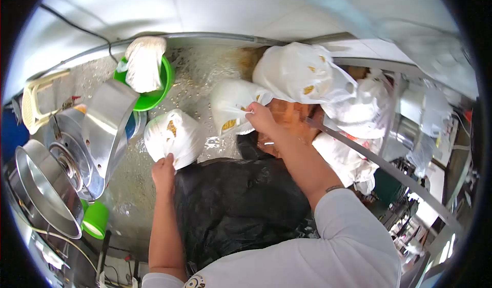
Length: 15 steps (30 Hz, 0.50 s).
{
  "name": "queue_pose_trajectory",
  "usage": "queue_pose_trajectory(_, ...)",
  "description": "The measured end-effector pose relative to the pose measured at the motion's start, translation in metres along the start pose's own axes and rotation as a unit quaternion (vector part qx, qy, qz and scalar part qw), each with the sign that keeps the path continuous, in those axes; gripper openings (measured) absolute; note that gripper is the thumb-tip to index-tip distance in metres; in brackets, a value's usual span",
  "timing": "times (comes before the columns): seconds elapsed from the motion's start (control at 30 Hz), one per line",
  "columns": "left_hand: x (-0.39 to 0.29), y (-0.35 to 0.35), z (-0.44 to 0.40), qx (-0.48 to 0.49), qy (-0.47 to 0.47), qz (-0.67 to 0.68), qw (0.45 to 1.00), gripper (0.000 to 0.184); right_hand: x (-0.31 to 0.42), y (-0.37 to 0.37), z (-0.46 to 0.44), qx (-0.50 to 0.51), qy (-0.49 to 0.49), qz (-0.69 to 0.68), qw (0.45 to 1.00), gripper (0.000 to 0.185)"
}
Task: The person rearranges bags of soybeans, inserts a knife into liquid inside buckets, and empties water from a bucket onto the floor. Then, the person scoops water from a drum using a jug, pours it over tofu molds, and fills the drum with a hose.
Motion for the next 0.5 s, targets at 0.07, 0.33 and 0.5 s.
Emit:
queue_pose_trajectory(0.07, -0.008, 0.007, 0.005, 0.0, -0.004, 0.01, 1.0, 0.034, -0.019, -0.029, 0.035, -0.031, 0.092, -0.186, 0.978, 0.021)
queue_pose_trajectory(0.33, -0.029, -0.014, 0.034, 0.029, 0.04, 0.026, 0.998, 0.035, 0.023, -0.176, 0.194, -0.099, 0.096, -0.195, 0.971, 0.015)
queue_pose_trajectory(0.5, -0.103, 0.012, 0.084, 0.076, 0.098, -0.058, 0.991, 0.038, 0.024, -0.281, 0.267, -0.142, 0.183, -0.516, 0.825, 0.013)
Point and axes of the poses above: each hand's wrist, its own z-axis away from the middle knuckle, its own y-axis out of the palm, x = y × z, the point moved 7 cm from there along -z, towards the middle knuckle, and after that the axes turned 8 degrees about y, right-handed, at the moved point
